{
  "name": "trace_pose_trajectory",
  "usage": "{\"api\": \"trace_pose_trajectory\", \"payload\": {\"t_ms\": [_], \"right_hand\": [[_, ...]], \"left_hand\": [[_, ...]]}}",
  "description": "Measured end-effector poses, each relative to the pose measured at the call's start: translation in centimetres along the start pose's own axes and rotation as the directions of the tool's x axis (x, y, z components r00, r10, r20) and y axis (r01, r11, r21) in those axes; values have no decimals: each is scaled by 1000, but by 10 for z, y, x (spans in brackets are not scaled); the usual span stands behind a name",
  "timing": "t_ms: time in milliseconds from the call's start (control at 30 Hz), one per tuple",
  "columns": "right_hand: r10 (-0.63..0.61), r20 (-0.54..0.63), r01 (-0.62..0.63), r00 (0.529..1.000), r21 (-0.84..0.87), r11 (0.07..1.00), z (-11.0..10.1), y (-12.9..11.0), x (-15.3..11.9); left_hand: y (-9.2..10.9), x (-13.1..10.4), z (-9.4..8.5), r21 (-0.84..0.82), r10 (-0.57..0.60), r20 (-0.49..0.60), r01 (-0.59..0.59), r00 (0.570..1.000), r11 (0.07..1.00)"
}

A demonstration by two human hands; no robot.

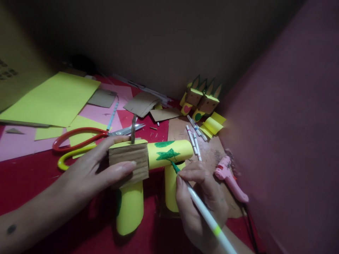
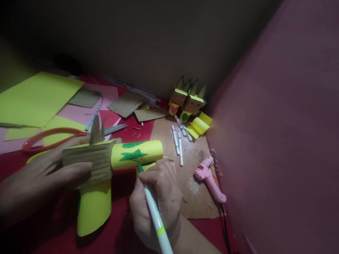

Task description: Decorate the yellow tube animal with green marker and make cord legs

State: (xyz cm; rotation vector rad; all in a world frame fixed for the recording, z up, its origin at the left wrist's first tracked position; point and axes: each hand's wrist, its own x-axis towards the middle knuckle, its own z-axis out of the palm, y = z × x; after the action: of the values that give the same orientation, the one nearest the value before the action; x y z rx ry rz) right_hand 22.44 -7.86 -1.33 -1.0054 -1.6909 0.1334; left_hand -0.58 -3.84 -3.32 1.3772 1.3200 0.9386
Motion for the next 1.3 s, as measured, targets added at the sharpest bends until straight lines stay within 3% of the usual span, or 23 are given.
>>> {"api": "trace_pose_trajectory", "payload": {"t_ms": [133,433,933,1300], "right_hand": [[9,-26,-9,1000,21,1000,1,0,0],[-35,5,35,999,40,999,-1,-2,1],[37,-25,-37,999,10,999,0,0,-3],[191,-51,-177,980,198,964,-6,-3,4]], "left_hand": [[3,0,2,-8,-2,-13,2,1000,1000],[32,-11,12,-3,-117,-49,117,992,993],[29,-10,11,-19,-136,-30,136,990,991],[32,-12,13,-18,-126,-53,125,991,992]]}}
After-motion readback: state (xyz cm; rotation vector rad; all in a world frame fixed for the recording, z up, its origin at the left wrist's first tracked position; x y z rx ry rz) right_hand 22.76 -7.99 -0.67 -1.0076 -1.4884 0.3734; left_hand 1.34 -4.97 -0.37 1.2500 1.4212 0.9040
